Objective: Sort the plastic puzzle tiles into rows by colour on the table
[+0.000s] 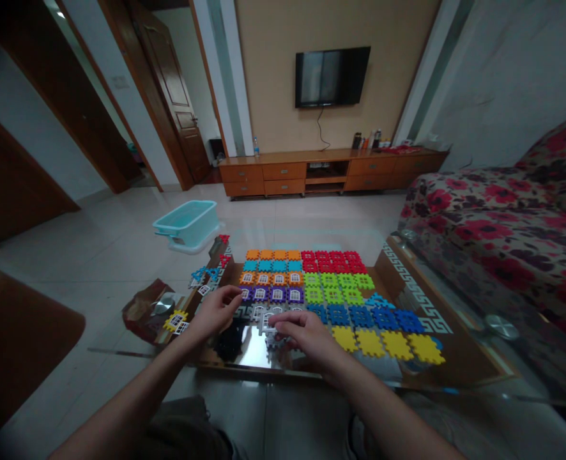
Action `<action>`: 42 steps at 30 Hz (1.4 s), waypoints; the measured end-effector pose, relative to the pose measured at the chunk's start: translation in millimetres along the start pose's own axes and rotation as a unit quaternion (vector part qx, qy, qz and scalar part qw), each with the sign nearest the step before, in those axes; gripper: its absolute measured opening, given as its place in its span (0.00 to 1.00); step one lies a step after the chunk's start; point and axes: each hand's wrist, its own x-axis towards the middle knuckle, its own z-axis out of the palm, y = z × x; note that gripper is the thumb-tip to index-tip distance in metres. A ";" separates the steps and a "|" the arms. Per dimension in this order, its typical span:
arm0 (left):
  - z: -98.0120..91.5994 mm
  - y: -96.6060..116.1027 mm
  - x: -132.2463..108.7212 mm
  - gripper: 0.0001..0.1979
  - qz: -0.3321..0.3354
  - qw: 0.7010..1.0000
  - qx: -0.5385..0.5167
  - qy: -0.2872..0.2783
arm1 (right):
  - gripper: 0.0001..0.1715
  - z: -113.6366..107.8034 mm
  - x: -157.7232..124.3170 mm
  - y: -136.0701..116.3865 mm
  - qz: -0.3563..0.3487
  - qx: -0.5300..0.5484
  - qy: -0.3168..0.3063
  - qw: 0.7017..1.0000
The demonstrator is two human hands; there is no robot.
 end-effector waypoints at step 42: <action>-58.9 -80.9 17.8 0.30 -0.204 0.882 0.421 0.063 | 0.09 -4.6 0.6 -0.9 -0.002 -0.017 0.019 1.000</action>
